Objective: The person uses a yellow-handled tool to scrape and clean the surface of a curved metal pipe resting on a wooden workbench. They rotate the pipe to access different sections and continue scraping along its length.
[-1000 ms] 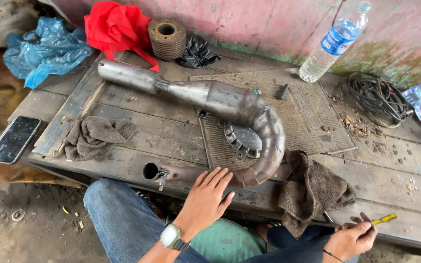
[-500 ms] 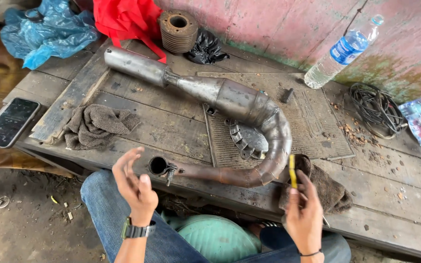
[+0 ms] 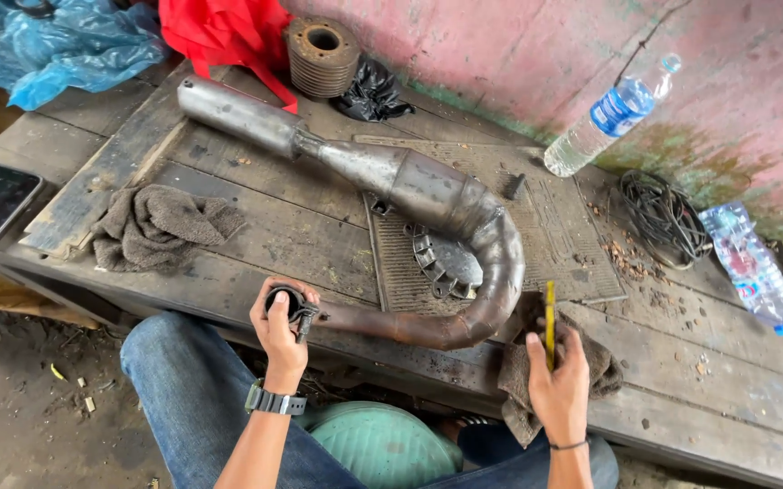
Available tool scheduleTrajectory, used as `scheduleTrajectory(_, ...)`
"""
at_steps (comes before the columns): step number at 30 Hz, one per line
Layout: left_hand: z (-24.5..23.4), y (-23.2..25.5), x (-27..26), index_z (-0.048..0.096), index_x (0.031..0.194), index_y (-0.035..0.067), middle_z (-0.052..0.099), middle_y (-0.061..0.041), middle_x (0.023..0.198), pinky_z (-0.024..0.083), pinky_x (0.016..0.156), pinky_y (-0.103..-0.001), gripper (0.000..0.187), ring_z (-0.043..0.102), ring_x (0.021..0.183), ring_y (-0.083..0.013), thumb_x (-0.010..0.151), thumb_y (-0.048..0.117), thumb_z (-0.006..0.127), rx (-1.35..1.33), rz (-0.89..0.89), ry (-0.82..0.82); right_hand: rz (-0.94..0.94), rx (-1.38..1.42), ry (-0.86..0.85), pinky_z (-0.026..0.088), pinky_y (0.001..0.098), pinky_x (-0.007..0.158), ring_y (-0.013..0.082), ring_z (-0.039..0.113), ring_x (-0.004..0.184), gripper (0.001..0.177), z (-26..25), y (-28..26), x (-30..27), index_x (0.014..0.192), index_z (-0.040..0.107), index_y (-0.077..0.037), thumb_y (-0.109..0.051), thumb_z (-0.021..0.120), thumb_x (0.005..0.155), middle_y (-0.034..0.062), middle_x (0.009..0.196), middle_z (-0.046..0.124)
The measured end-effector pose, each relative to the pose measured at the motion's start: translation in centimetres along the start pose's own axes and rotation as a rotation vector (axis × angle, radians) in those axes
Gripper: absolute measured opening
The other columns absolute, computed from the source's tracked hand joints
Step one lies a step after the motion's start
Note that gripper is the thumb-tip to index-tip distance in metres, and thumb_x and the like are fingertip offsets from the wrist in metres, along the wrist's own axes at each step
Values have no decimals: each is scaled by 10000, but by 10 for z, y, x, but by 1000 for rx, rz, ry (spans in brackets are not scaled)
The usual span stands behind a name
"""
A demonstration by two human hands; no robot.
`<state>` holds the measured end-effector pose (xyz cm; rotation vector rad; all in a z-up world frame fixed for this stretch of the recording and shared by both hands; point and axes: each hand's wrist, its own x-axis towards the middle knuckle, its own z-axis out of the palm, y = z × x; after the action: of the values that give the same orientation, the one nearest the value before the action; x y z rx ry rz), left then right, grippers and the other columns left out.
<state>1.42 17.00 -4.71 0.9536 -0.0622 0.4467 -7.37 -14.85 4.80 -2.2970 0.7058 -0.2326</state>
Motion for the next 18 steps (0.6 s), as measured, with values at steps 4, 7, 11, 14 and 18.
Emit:
scheduleTrajectory(4, -1, -4, -9, 612, 946, 73, 636, -91, 841, 559, 773, -374, 382, 636, 776, -216, 1030, 432, 512, 50, -35, 28, -103, -81, -6, 516, 520, 985, 328, 591, 1162, 731, 9, -17, 45, 1410, 430, 11, -493, 600, 908, 199, 1336, 545)
scheduleTrajectory(7, -5, -22, -21, 562, 1051, 22, 609, -189, 900, 516, 893, -395, 654, 627, 900, -264, 1125, 532, 160, -13, -39, 98, -395, -63, 101, 485, 629, 954, 524, 603, 1113, 593, 21, -28, 76, 1360, 527, 66, -360, 672, 973, 290, 1247, 563)
scheduleTrajectory(11, -4, -32, -20, 574, 1020, 16, 623, -164, 876, 518, 895, -349, 752, 632, 887, -227, 1110, 592, 99, -119, -98, 152, -473, -81, 60, 541, 572, 841, 491, 666, 994, 353, 29, -52, 85, 1314, 618, 44, -180, 573, 1045, 251, 1119, 640)
scheduleTrajectory(14, -3, -40, -15, 583, 917, -14, 594, -175, 811, 514, 856, -365, 771, 600, 817, -249, 1118, 588, 145, -207, -160, 205, -424, -41, -40, 569, 561, 832, 460, 702, 985, 322, 28, -65, 66, 1317, 624, 63, -104, 507, 1067, 270, 1079, 692)
scheduleTrajectory(18, 4, -28, -18, 592, 871, 49, 615, -116, 810, 478, 786, -387, 648, 590, 780, -242, 1098, 532, 224, -195, -133, 160, -275, -175, -169, 606, 438, 850, 225, 731, 875, 340, 16, -45, 45, 1338, 571, -36, -176, 496, 1038, 123, 1053, 748)
